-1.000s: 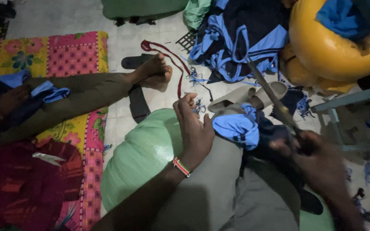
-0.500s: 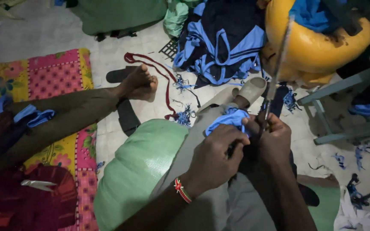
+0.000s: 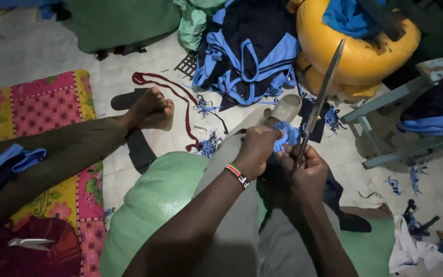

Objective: The person is sitting on a sack on the floor, using a pair of scissors to cut and trim pieces of blue fabric.

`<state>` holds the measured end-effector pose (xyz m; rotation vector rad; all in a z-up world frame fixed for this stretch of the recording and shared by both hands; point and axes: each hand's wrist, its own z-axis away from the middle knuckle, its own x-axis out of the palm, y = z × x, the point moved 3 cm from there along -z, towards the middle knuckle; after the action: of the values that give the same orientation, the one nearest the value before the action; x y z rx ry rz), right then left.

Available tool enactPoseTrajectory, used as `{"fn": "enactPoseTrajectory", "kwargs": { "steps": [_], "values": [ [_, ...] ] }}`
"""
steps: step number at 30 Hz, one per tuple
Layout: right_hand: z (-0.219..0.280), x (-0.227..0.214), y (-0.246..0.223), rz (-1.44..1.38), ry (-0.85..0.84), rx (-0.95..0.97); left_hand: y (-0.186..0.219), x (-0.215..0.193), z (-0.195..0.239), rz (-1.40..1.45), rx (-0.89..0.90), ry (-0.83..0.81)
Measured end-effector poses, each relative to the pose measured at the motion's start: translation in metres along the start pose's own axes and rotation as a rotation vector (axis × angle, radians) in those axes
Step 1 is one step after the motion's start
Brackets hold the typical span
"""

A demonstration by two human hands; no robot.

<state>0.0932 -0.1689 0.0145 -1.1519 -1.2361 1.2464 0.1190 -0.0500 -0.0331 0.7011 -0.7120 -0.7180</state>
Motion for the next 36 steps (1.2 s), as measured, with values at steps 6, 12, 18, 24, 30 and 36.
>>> {"fn": "enactPoseTrajectory", "kwargs": {
  "steps": [6,12,18,24,30,36],
  "values": [
    [-0.027,-0.026,0.058,0.151,-0.011,0.009,0.014,-0.007,0.010,-0.108,0.336,0.110],
    [-0.029,-0.022,0.057,0.114,0.037,0.105,0.002,-0.006,0.005,0.062,0.308,-0.136],
    [-0.031,-0.027,0.070,0.032,0.083,0.164,-0.034,-0.006,-0.032,0.128,0.087,-0.290],
    [-0.032,-0.028,0.071,0.095,-0.014,0.122,0.001,-0.002,-0.003,0.189,0.165,-0.257],
    [-0.028,-0.026,0.057,0.137,-0.078,0.094,-0.012,-0.014,-0.024,0.176,0.194,-0.232],
    [-0.028,-0.034,0.062,0.209,-0.084,0.016,-0.010,-0.019,-0.024,0.191,0.178,-0.224]
  ]
}}
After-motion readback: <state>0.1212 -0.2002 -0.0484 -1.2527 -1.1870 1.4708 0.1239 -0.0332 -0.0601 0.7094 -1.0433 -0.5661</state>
